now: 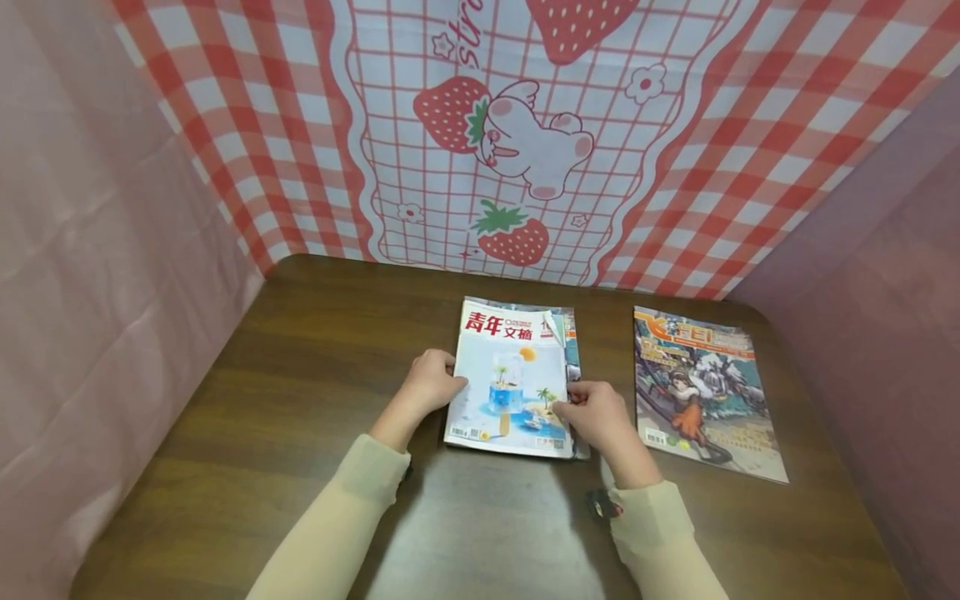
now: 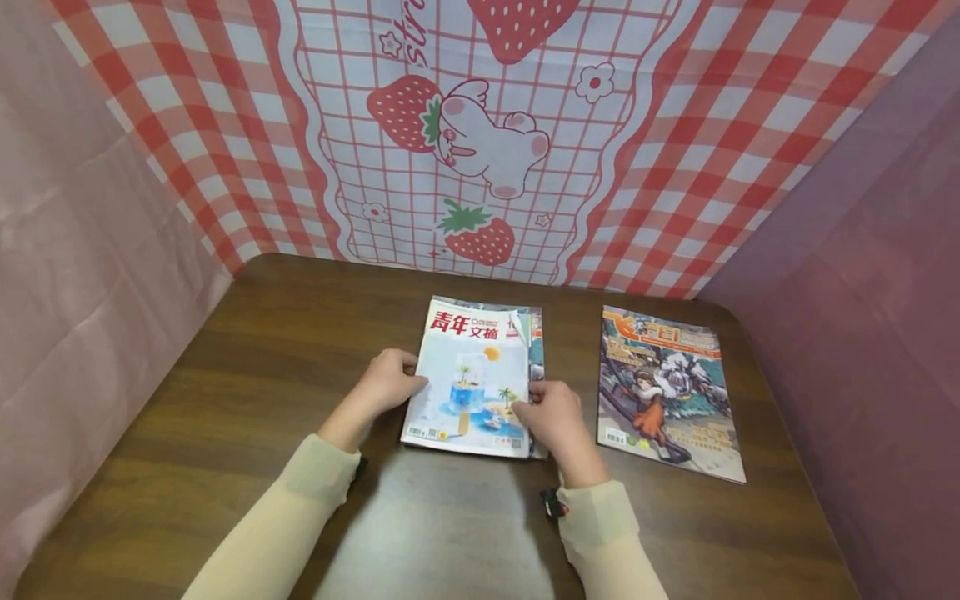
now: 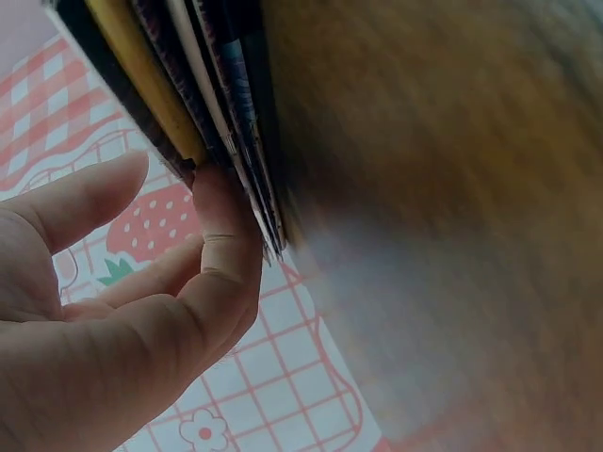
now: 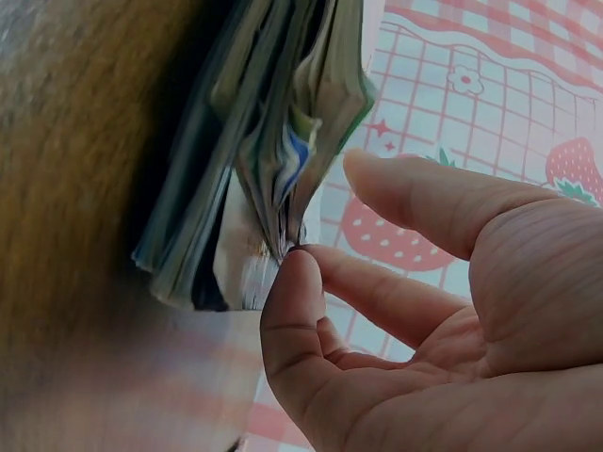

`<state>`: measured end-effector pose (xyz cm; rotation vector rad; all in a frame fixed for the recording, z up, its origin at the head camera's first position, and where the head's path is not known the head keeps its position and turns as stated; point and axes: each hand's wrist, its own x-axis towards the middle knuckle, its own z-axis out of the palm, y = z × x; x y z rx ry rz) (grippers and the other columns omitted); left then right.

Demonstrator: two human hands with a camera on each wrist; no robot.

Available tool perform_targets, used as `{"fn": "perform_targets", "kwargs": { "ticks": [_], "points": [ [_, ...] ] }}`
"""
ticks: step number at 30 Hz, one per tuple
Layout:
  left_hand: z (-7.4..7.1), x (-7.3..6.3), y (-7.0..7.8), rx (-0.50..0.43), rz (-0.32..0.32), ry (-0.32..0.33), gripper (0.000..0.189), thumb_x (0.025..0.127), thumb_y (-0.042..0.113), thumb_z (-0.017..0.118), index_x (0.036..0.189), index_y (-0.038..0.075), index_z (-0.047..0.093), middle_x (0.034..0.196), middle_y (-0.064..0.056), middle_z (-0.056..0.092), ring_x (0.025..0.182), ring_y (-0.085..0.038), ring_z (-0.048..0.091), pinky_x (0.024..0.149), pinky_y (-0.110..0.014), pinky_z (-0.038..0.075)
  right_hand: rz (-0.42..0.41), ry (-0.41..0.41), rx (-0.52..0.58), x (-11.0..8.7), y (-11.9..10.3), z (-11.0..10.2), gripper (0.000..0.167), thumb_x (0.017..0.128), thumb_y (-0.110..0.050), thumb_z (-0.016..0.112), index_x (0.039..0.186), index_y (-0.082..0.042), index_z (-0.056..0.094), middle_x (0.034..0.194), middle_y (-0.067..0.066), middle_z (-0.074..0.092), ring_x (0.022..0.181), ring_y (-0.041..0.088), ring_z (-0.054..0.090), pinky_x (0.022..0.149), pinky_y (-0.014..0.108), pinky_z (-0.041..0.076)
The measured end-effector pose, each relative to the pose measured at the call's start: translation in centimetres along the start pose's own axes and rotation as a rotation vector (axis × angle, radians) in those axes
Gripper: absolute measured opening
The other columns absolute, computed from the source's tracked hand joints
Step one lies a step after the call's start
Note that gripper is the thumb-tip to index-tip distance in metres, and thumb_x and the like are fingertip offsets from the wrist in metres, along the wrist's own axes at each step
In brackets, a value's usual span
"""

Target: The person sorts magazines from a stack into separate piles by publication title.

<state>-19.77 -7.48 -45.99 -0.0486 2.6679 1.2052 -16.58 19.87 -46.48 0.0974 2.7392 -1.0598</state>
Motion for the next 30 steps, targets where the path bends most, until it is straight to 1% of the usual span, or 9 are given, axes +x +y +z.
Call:
{"fn": "perform_targets", "kwargs": {
  "ticks": [2,5,8,13,17,20,22,26,30],
  "points": [
    [-0.09,-0.04,-0.09,-0.013,-0.006,0.01,0.031,0.09,0.011,0.073,0.115,-0.007,0.069,0.097,-0.014,0.066,0.091,-0.026,0.061,0.078,-0.039,0.055,-0.002,-0.007,-0.006,-0.05,-0.25,0.11,0.049,0.091,-0.022,0.076,0.128,0.008,0.065,0.095,0.01,0.068,0.081,0.024,0.061,0.073,0.042,0.052],
    [-0.25,-0.1,-0.19,-0.031,0.004,0.034,0.037,0.089,0.01,0.074,0.12,-0.009,0.066,0.097,-0.014,0.066,0.091,-0.027,0.062,0.078,-0.039,0.055,0.0,-0.023,-0.003,-0.19,-0.63,0.26,0.05,0.09,-0.022,0.076,0.128,0.008,0.065,0.092,0.009,0.068,0.078,0.023,0.061,0.07,0.04,0.053],
    [-0.43,-0.13,-0.26,-0.058,0.035,0.052,0.041,0.086,0.006,0.075,0.122,-0.01,0.064,0.091,-0.013,0.066,0.086,-0.027,0.063,0.075,-0.038,0.056,0.0,-0.025,-0.009,-0.24,-0.84,0.37,0.05,0.09,-0.023,0.076,0.128,0.008,0.066,0.09,0.007,0.067,0.077,0.022,0.059,0.068,0.039,0.051],
    [-0.57,-0.07,-0.28,-0.115,0.08,0.053,0.047,0.082,0.0,0.074,0.126,-0.011,0.062,0.082,-0.009,0.066,0.078,-0.023,0.063,0.071,-0.034,0.055,-0.001,-0.024,-0.004,-0.24,-1.0,0.51,0.05,0.09,-0.022,0.077,0.128,0.009,0.065,0.087,0.007,0.066,0.073,0.021,0.059,0.067,0.039,0.052],
    [-0.53,-0.24,-0.06,-0.232,0.071,0.002,0.055,0.08,-0.008,0.069,0.133,-0.011,0.058,0.084,-0.012,0.065,0.078,-0.024,0.063,0.07,-0.033,0.056,-0.009,-0.037,0.01,-0.29,-1.06,0.55,0.05,0.09,-0.02,0.077,0.128,0.011,0.064,0.085,0.008,0.066,0.069,0.019,0.062,0.069,0.039,0.054],
    [-0.49,-0.48,0.13,-0.311,0.045,-0.044,0.065,0.079,-0.012,0.066,0.142,-0.011,0.049,0.088,-0.017,0.066,0.08,-0.027,0.065,0.068,-0.034,0.057,-0.007,-0.042,0.014,-0.36,-1.1,0.53,0.051,0.091,-0.019,0.077,0.128,0.012,0.063,0.086,0.008,0.066,0.069,0.019,0.061,0.069,0.039,0.054],
    [-0.44,-0.58,0.14,-0.335,0.023,-0.07,0.069,0.081,-0.013,0.066,0.146,-0.009,0.044,0.091,-0.02,0.067,0.08,-0.029,0.067,0.065,-0.035,0.058,-0.004,-0.045,0.017,-0.38,-1.07,0.51,0.052,0.091,-0.02,0.077,0.13,0.012,0.062,0.086,0.008,0.066,0.07,0.02,0.061,0.069,0.04,0.054],
    [-0.33,-0.66,-0.07,-0.367,-0.003,-0.096,0.07,0.084,-0.015,0.064,0.149,-0.008,0.039,0.099,-0.024,0.067,0.085,-0.033,0.069,0.065,-0.038,0.06,-0.007,-0.043,0.015,-0.3,-0.95,0.55,0.053,0.09,-0.02,0.077,0.13,0.012,0.062,0.088,0.008,0.066,0.074,0.02,0.06,0.07,0.039,0.053],
    [-0.48,-0.8,-0.35,-0.435,-0.014,-0.094,0.068,0.088,-0.016,0.063,0.15,-0.006,0.04,0.105,-0.028,0.067,0.088,-0.035,0.07,0.07,-0.04,0.061,-0.008,-0.05,0.048,-0.25,-0.89,0.6,0.052,0.091,-0.018,0.077,0.13,0.012,0.061,0.087,0.008,0.065,0.07,0.02,0.061,0.066,0.037,0.053]
  ]
}}
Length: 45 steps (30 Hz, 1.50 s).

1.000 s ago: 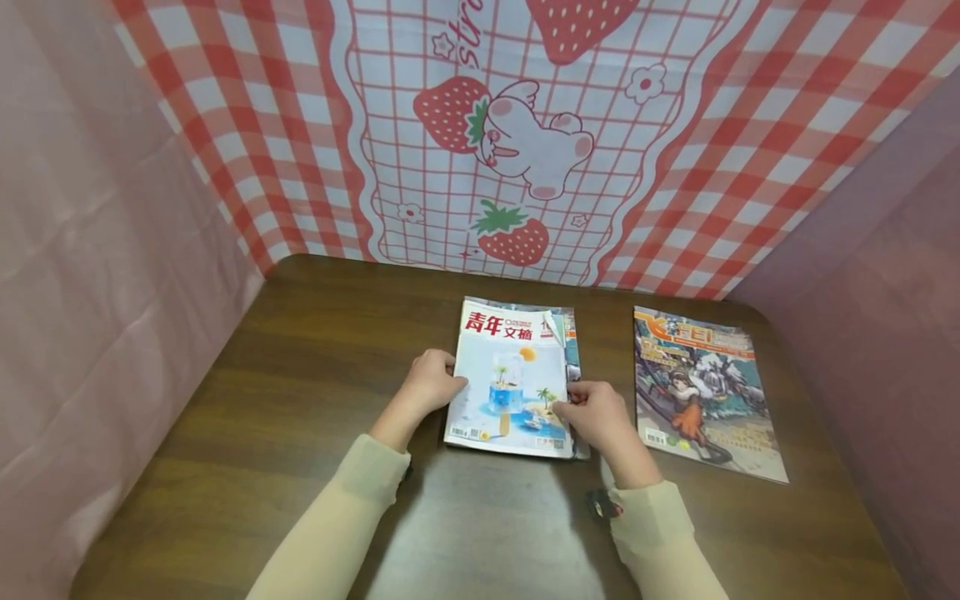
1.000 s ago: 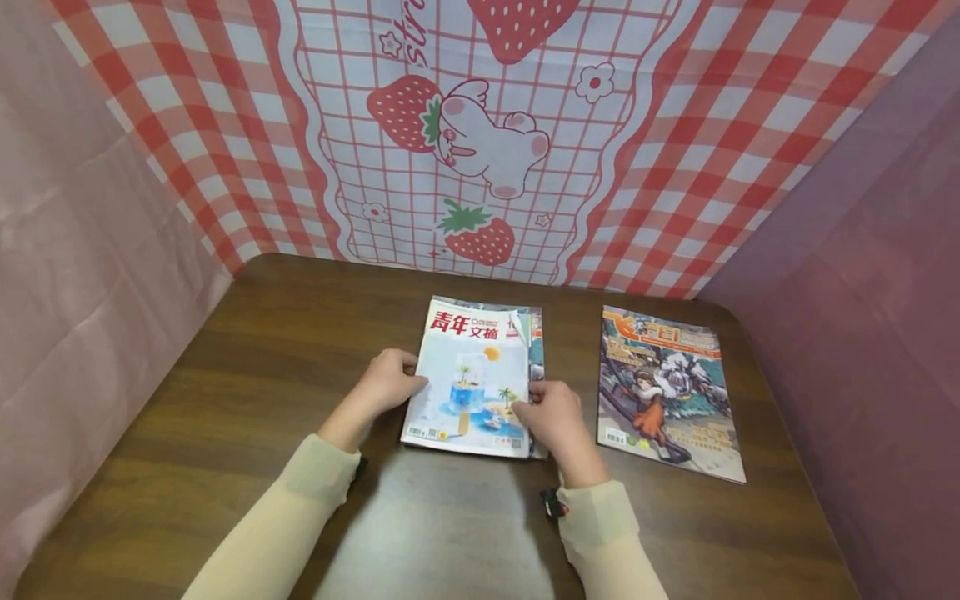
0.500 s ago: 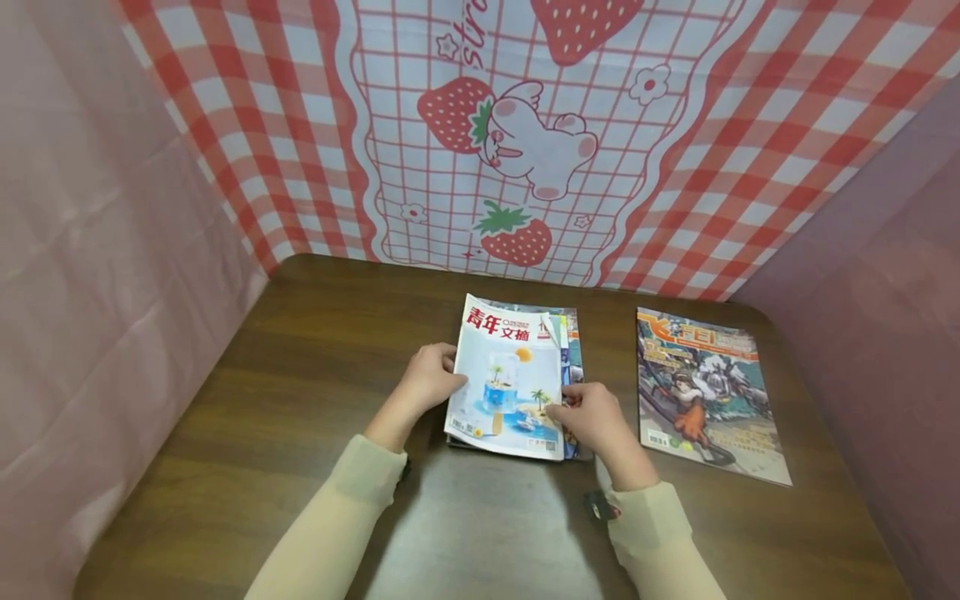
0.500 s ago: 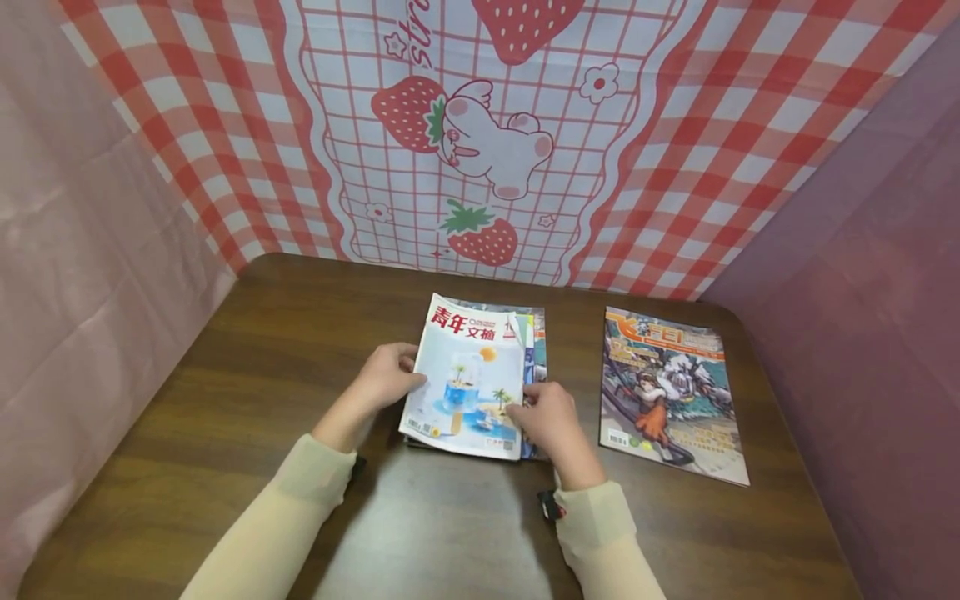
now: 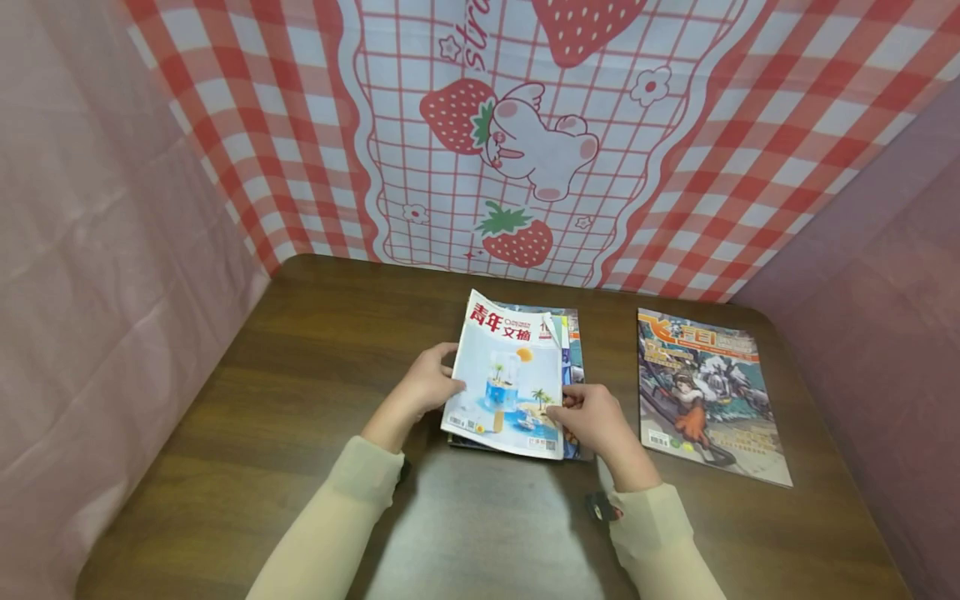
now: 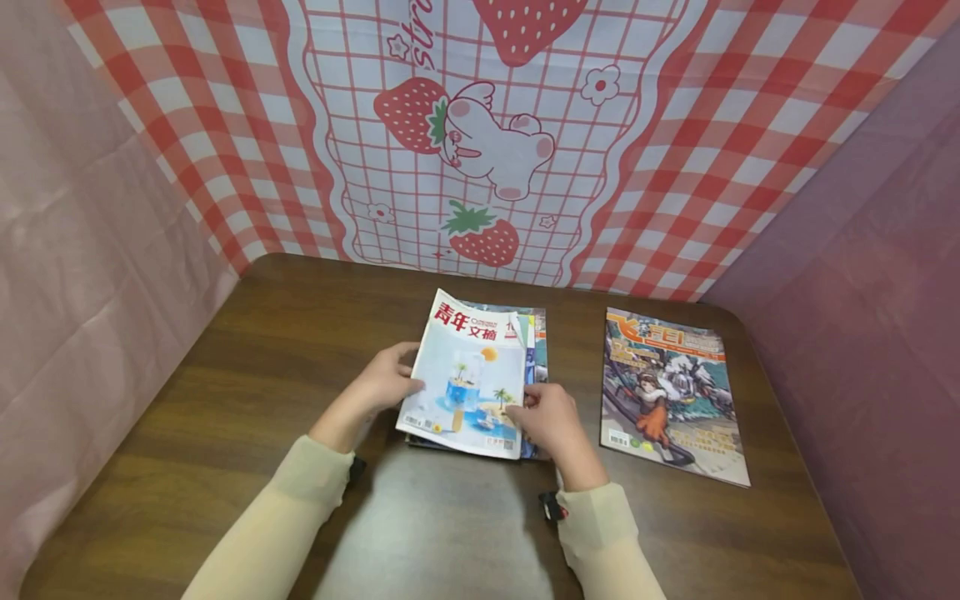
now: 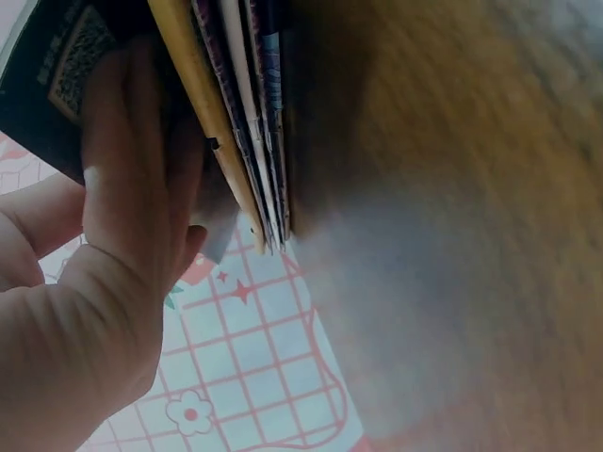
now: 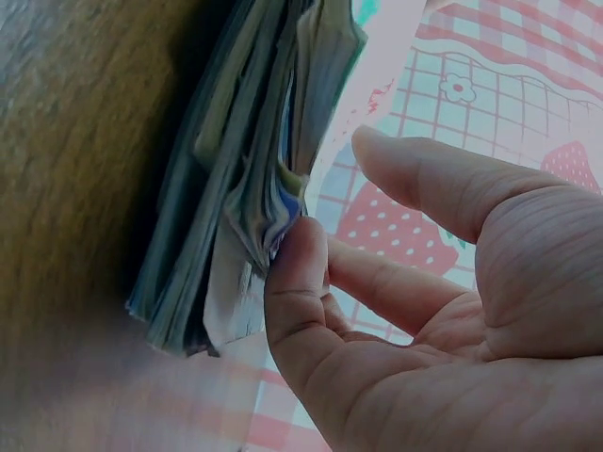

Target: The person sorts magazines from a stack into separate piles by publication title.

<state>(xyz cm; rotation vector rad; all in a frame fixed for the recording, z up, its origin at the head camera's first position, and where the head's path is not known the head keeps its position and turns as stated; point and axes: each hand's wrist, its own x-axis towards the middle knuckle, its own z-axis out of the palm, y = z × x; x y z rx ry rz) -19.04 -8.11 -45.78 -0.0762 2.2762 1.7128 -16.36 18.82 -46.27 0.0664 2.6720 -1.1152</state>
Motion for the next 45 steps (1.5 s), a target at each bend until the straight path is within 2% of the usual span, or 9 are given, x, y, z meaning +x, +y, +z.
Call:
{"fn": "perform_targets", "kwargs": {
  "ticks": [7,10,15,19,22,25,29,36,45],
  "points": [
    [-0.8,0.0,-0.3,-0.154,-0.005,0.002,0.067,0.09,-0.016,0.062,0.151,0.001,0.042,0.104,-0.026,0.068,0.082,-0.033,0.071,0.068,-0.041,0.061,-0.008,-0.036,-0.007,0.0,0.1,0.0,0.055,0.092,-0.02,0.076,0.133,0.013,0.059,0.095,0.009,0.066,0.078,0.02,0.061,0.075,0.04,0.054],
    [-1.1,0.0,-0.4,-0.22,-0.005,-0.007,0.067,0.09,-0.017,0.061,0.152,0.002,0.042,0.103,-0.026,0.068,0.078,-0.032,0.07,0.063,-0.038,0.061,-0.02,-0.06,0.013,0.1,0.3,-0.1,0.059,0.094,-0.024,0.074,0.136,0.013,0.055,0.092,0.01,0.064,0.075,0.021,0.061,0.07,0.039,0.053],
    [-1.5,0.0,-0.2,-0.305,-0.001,-0.023,0.066,0.092,-0.016,0.06,0.152,0.003,0.042,0.103,-0.027,0.069,0.073,-0.027,0.069,0.055,-0.031,0.058,-0.061,-0.084,0.086,0.2,0.6,-0.3,0.064,0.097,-0.031,0.072,0.139,0.013,0.052,0.087,0.011,0.062,0.066,0.021,0.059,0.06,0.035,0.05],
    [-2.0,-0.2,0.0,-0.351,-0.008,-0.022,0.064,0.094,-0.014,0.059,0.153,0.006,0.042,0.107,-0.027,0.068,0.076,-0.027,0.07,0.059,-0.033,0.059,-0.115,-0.102,0.193,0.4,0.6,-0.3,0.059,0.097,-0.031,0.072,0.134,0.011,0.056,0.097,0.013,0.066,0.078,0.023,0.062,0.065,0.035,0.053],
    [-2.3,-0.4,0.0,-0.358,-0.011,-0.008,0.064,0.095,-0.013,0.059,0.153,0.007,0.042,0.11,-0.027,0.068,0.079,-0.028,0.07,0.06,-0.034,0.059,-0.139,-0.117,0.308,0.6,0.5,-0.2,0.064,0.098,-0.026,0.072,0.142,0.013,0.047,0.112,0.019,0.067,0.099,0.029,0.066,0.077,0.035,0.057],
    [-2.7,-0.5,0.1,-0.359,-0.017,0.005,0.064,0.096,-0.012,0.059,0.154,0.008,0.041,0.113,-0.028,0.067,0.081,-0.028,0.07,0.061,-0.033,0.058,-0.152,-0.124,0.421,0.7,0.2,-0.1,0.071,0.098,-0.018,0.07,0.151,0.012,0.034,0.124,0.025,0.062,0.115,0.035,0.062,0.085,0.035,0.057],
    [-3.3,-0.7,0.0,-0.367,-0.022,0.01,0.065,0.097,-0.012,0.058,0.155,0.009,0.039,0.117,-0.029,0.066,0.085,-0.029,0.07,0.064,-0.035,0.059,-0.155,-0.135,0.532,0.9,-0.1,0.2,0.074,0.097,-0.013,0.072,0.154,0.009,0.03,0.129,0.029,0.06,0.12,0.037,0.061,0.086,0.035,0.057],
    [-4.5,-0.7,-0.6,-0.366,-0.024,0.015,0.064,0.098,-0.009,0.058,0.156,0.01,0.038,0.122,-0.029,0.065,0.091,-0.032,0.07,0.068,-0.039,0.06,-0.188,-0.134,0.532,1.3,-0.6,0.8,0.078,0.094,-0.017,0.076,0.157,0.001,0.032,0.127,0.025,0.059,0.123,0.036,0.059,0.088,0.034,0.056],
    [-6.2,-0.9,-1.2,-0.378,-0.048,0.044,0.065,0.099,-0.009,0.058,0.157,0.011,0.038,0.124,-0.028,0.064,0.091,-0.031,0.07,0.069,-0.039,0.06,-0.227,-0.153,0.527,2.1,-2.1,1.7,0.078,0.094,-0.017,0.077,0.157,-0.002,0.034,0.136,0.025,0.057,0.126,0.036,0.056,0.095,0.038,0.053]
  ]
}}
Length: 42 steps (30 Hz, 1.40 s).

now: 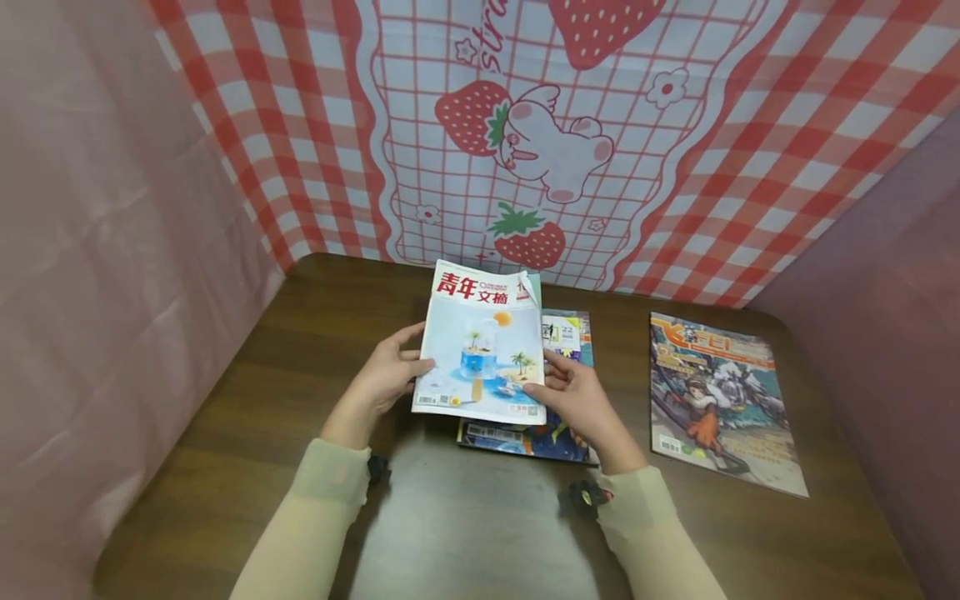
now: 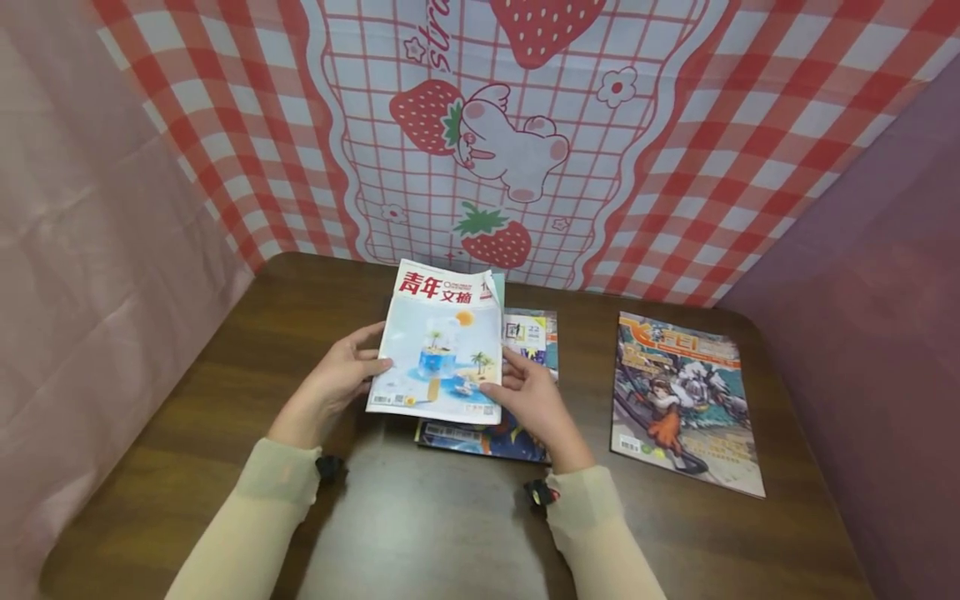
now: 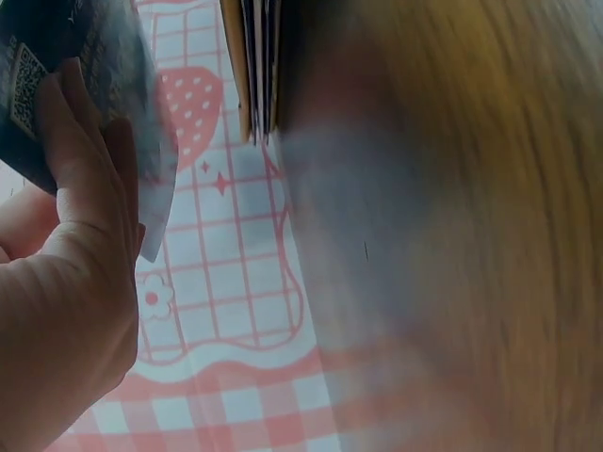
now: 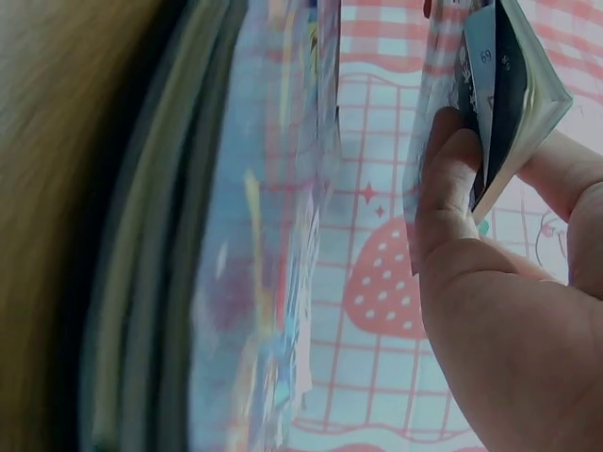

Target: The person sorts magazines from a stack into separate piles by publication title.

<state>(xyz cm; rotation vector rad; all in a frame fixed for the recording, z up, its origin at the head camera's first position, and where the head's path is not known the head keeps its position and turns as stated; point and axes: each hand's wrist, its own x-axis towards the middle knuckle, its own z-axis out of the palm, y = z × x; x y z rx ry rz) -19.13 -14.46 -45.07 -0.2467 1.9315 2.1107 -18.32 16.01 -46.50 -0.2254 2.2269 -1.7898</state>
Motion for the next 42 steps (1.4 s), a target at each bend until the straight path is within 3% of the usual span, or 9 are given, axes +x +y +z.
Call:
{"fn": "perform_targets", "kwargs": {
  "ticks": [11,16,20,22,25,27,34,42],
  "points": [
    [-2.8,-0.5,0.7,0.027,-0.007,0.02,0.065,0.1,-0.007,0.057,0.158,0.012,0.036,0.124,-0.027,0.063,0.093,-0.03,0.069,0.071,-0.04,0.06,-0.005,-0.023,-0.021,1.9,-1.3,2.5,0.075,0.092,-0.015,0.078,0.154,0.001,0.038,0.123,0.021,0.066,0.115,0.033,0.064,0.09,0.039,0.056],
    [-4.3,-0.3,1.4,0.065,-0.013,0.035,0.065,0.101,-0.004,0.056,0.159,0.013,0.033,0.126,-0.027,0.061,0.094,-0.03,0.069,0.074,-0.04,0.06,0.012,-0.025,-0.007,2.8,-2.0,3.9,0.074,0.093,-0.014,0.077,0.155,-0.002,0.038,0.113,0.016,0.069,0.101,0.028,0.068,0.075,0.035,0.059],
    [-5.6,-0.2,1.8,0.086,-0.027,0.052,0.065,0.102,-0.004,0.056,0.16,0.013,0.032,0.13,-0.027,0.059,0.095,-0.03,0.069,0.074,-0.041,0.06,0.056,-0.004,-0.035,3.8,-2.4,5.4,0.075,0.092,-0.018,0.078,0.155,-0.005,0.04,0.109,0.012,0.071,0.077,0.022,0.063,0.059,0.032,0.049],
    [-6.3,-0.2,1.9,0.095,-0.037,0.06,0.065,0.102,-0.003,0.055,0.16,0.013,0.031,0.132,-0.028,0.058,0.095,-0.03,0.069,0.075,-0.041,0.06,0.069,0.005,-0.048,4.4,-2.7,6.2,0.074,0.092,-0.017,0.079,0.155,-0.005,0.041,0.106,0.012,0.071,0.073,0.02,0.06,0.056,0.031,0.046],
    [-7.3,0.0,1.9,0.111,-0.045,0.075,0.065,0.102,-0.003,0.054,0.161,0.012,0.029,0.134,-0.028,0.056,0.093,-0.029,0.069,0.074,-0.041,0.06,0.07,0.006,-0.055,5.2,-3.0,7.5,0.073,0.092,-0.014,0.078,0.154,-0.003,0.041,0.104,0.012,0.071,0.071,0.018,0.061,0.058,0.032,0.048],
    [-7.9,0.2,1.9,0.122,-0.045,0.082,0.066,0.102,-0.004,0.053,0.161,0.011,0.028,0.135,-0.029,0.055,0.092,-0.028,0.069,0.073,-0.039,0.06,0.048,0.005,-0.06,5.7,-3.3,8.3,0.072,0.092,-0.011,0.077,0.153,0.0,0.04,0.103,0.013,0.072,0.079,0.018,0.066,0.064,0.032,0.052],
    [-9.9,1.0,2.6,0.158,-0.048,0.089,0.066,0.102,-0.005,0.052,0.162,0.01,0.026,0.138,-0.03,0.054,0.091,-0.025,0.069,0.072,-0.037,0.06,0.029,0.031,-0.127,7.0,-3.9,10.1,0.073,0.091,-0.013,0.079,0.152,0.002,0.041,0.098,0.012,0.071,0.076,0.017,0.06,0.064,0.029,0.049],
    [-11.9,1.6,3.1,0.203,-0.067,0.128,0.064,0.102,-0.005,0.051,0.16,0.006,0.027,0.142,-0.031,0.05,0.09,-0.023,0.067,0.072,-0.035,0.059,-0.006,0.006,-0.128,8.3,-4.5,12.3,0.066,0.093,-0.011,0.076,0.149,0.005,0.045,0.094,0.012,0.072,0.077,0.019,0.064,0.067,0.032,0.053]
  ]
}}
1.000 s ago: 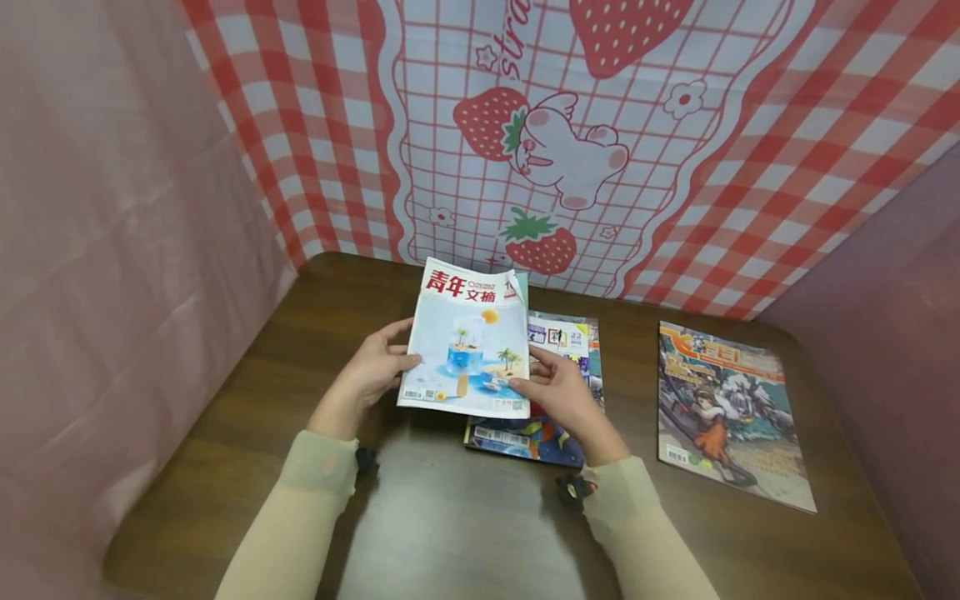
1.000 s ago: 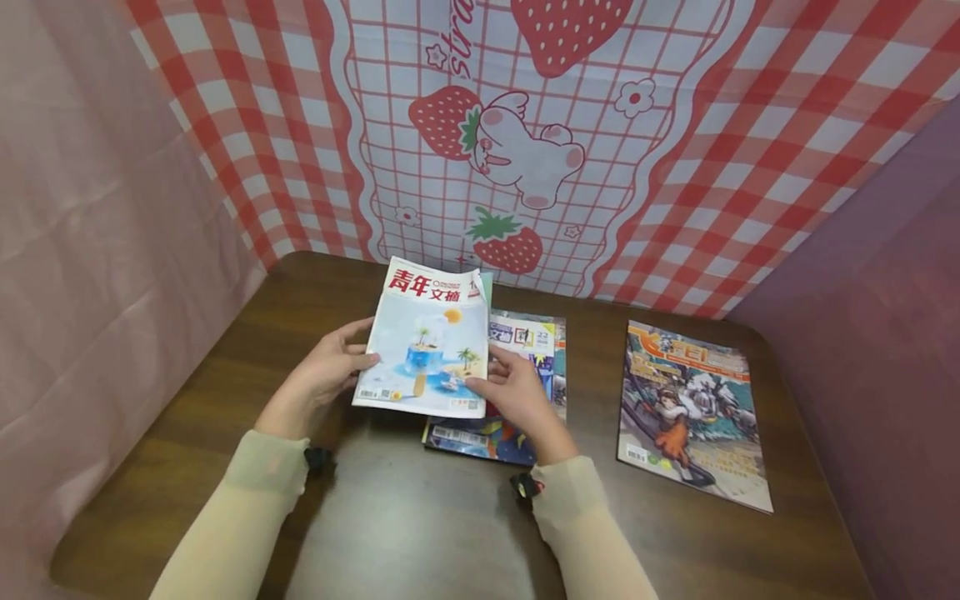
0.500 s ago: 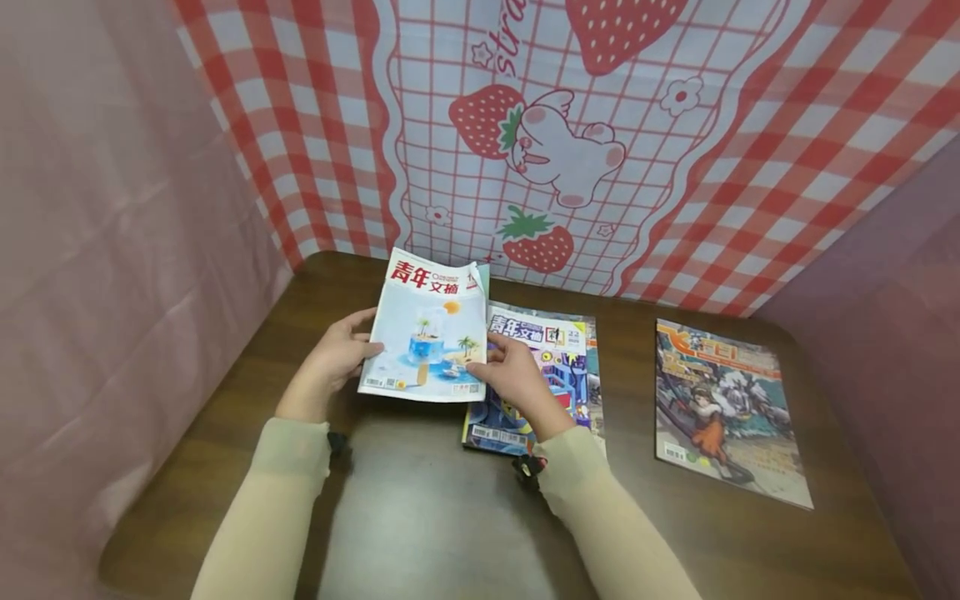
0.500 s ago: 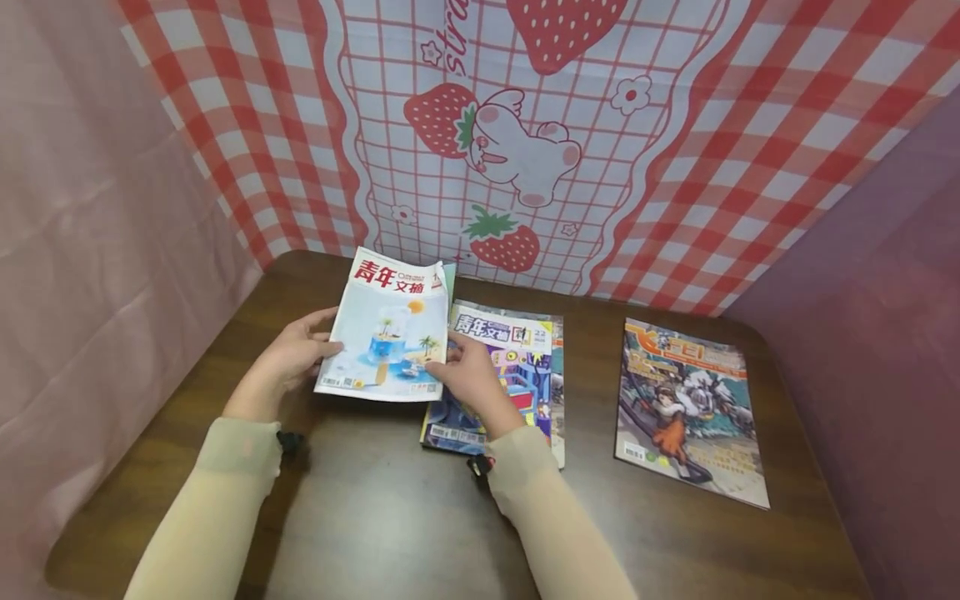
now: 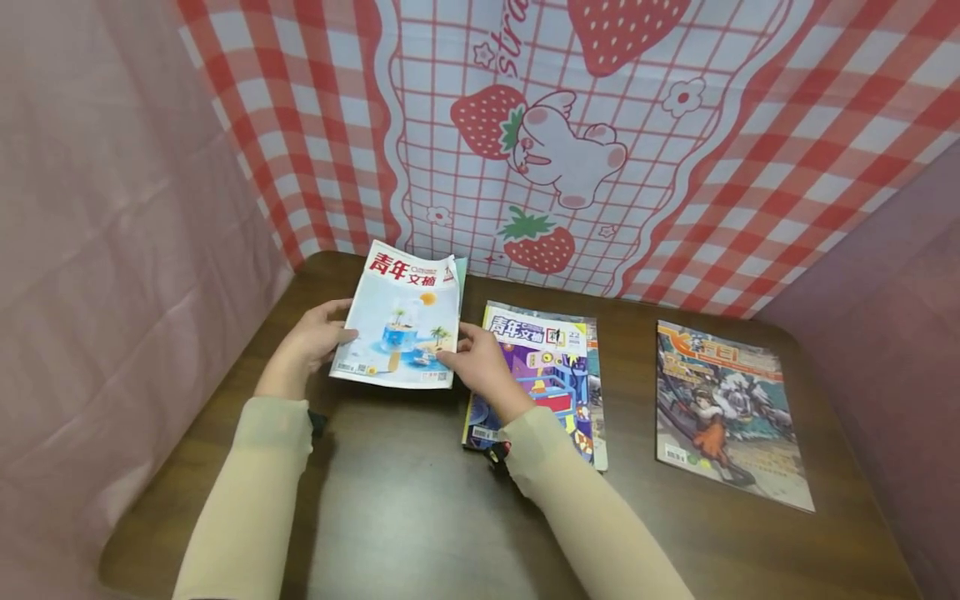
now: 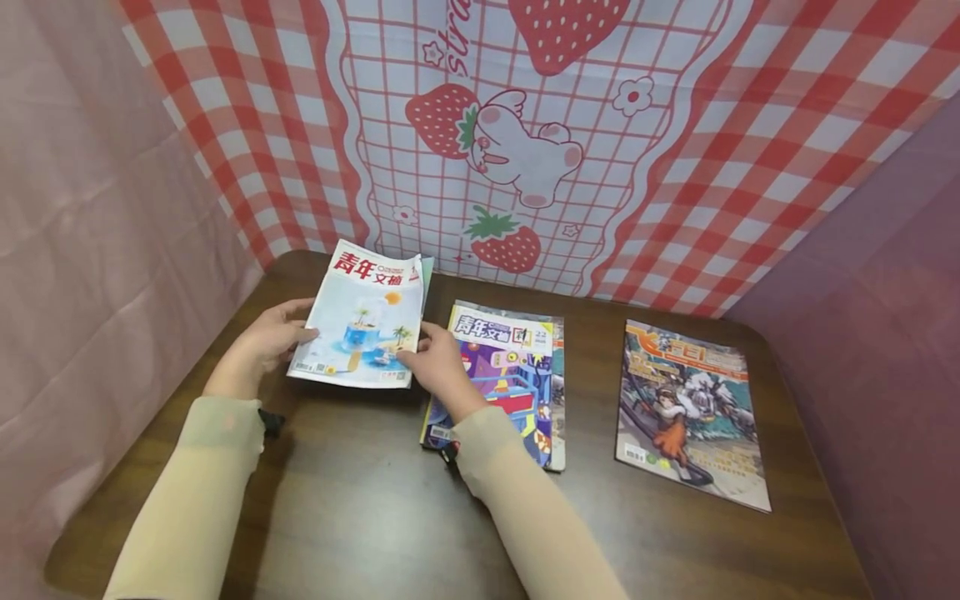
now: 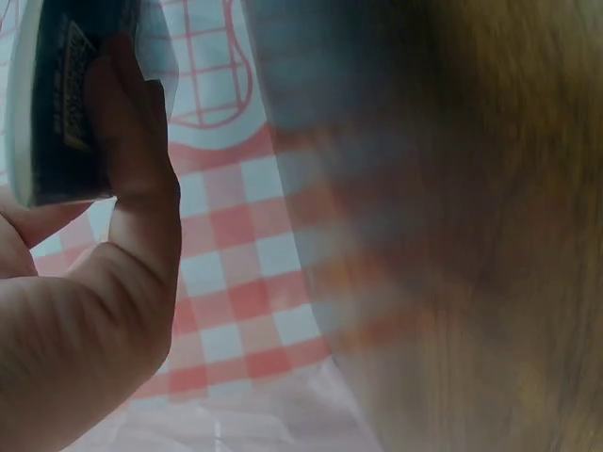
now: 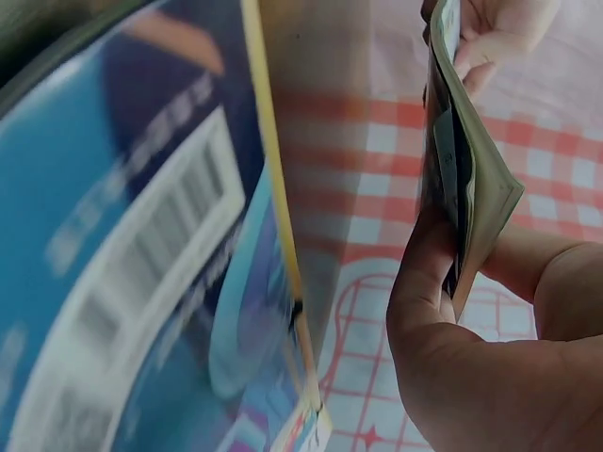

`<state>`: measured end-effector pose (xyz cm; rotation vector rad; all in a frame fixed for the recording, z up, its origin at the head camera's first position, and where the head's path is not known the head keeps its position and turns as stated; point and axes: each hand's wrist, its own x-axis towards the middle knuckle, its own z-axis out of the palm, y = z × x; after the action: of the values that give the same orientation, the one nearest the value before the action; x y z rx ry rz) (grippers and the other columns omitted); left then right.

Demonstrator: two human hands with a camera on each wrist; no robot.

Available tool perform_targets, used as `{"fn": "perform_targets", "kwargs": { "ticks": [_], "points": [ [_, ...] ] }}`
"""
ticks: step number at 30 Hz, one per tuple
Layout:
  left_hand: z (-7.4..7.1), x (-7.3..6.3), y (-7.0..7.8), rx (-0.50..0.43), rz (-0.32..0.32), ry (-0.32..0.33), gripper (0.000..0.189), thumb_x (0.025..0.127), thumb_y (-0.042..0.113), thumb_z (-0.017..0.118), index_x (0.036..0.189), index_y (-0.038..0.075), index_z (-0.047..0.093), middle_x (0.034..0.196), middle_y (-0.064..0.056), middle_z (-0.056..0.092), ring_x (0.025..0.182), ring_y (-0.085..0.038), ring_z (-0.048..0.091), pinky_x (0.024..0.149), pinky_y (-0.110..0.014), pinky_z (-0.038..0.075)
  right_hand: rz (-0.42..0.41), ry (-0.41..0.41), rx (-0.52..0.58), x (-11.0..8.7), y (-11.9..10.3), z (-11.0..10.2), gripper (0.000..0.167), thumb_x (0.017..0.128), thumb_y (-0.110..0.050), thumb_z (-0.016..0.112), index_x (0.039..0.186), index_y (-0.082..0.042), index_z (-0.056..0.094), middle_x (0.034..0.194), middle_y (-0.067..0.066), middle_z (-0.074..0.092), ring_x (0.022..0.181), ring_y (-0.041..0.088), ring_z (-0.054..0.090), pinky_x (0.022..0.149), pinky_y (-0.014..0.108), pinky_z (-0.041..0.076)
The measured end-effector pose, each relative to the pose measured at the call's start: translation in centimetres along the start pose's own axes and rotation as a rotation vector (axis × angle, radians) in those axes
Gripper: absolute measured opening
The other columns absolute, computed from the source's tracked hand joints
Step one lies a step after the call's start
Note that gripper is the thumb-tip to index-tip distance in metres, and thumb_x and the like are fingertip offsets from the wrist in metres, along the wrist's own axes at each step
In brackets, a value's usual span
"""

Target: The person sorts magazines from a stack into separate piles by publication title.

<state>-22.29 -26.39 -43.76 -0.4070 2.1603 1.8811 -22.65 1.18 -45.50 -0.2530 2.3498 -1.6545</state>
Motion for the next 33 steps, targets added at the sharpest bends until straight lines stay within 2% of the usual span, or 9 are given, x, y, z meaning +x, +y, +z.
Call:
{"fn": "perform_targets", "kwargs": {
  "ticks": [5,12,18,26,33],
  "points": [
    [-0.7,0.2,-0.1,0.068,0.01,0.029,0.06,0.1,-0.005,0.051,0.156,0.0,0.03,0.141,-0.033,0.049,0.092,-0.026,0.065,0.073,-0.035,0.058,-0.007,0.0,0.003,0.8,-0.4,1.2,0.063,0.092,-0.008,0.076,0.147,0.006,0.047,0.094,0.013,0.072,0.084,0.021,0.068,0.075,0.035,0.056],
    [-1.5,0.8,-0.3,0.186,0.009,0.098,0.059,0.098,-0.005,0.054,0.154,-0.002,0.034,0.136,-0.033,0.049,0.097,-0.035,0.061,0.074,-0.038,0.056,-0.011,0.022,-0.077,2.2,-0.8,2.6,0.06,0.09,-0.01,0.078,0.142,0.005,0.053,0.086,0.01,0.071,0.075,0.017,0.064,0.068,0.03,0.053],
    [-1.6,1.1,0.0,0.286,-0.001,0.166,0.059,0.096,-0.007,0.053,0.152,-0.004,0.036,0.139,-0.033,0.044,0.108,-0.04,0.054,0.088,-0.046,0.052,0.015,0.025,-0.102,3.4,-0.6,3.5,0.06,0.088,-0.012,0.081,0.139,0.006,0.056,0.084,0.008,0.07,0.075,0.016,0.063,0.067,0.029,0.052],
    [-1.8,1.9,-0.4,0.376,-0.019,0.186,0.058,0.094,-0.008,0.053,0.15,-0.006,0.037,0.143,-0.033,0.042,0.118,-0.042,0.046,0.101,-0.052,0.045,0.057,0.026,-0.124,4.1,0.1,4.3,0.052,0.088,-0.014,0.081,0.133,0.004,0.062,0.09,0.008,0.071,0.08,0.018,0.065,0.071,0.031,0.053],
    [-2.2,2.5,-0.9,0.406,-0.013,0.206,0.056,0.092,-0.008,0.054,0.146,-0.009,0.041,0.141,-0.034,0.044,0.117,-0.043,0.047,0.101,-0.051,0.045,0.057,0.016,-0.158,4.4,0.2,4.9,0.05,0.086,-0.015,0.083,0.128,0.003,0.065,0.091,0.008,0.072,0.083,0.018,0.066,0.071,0.031,0.053]
  ]
}}
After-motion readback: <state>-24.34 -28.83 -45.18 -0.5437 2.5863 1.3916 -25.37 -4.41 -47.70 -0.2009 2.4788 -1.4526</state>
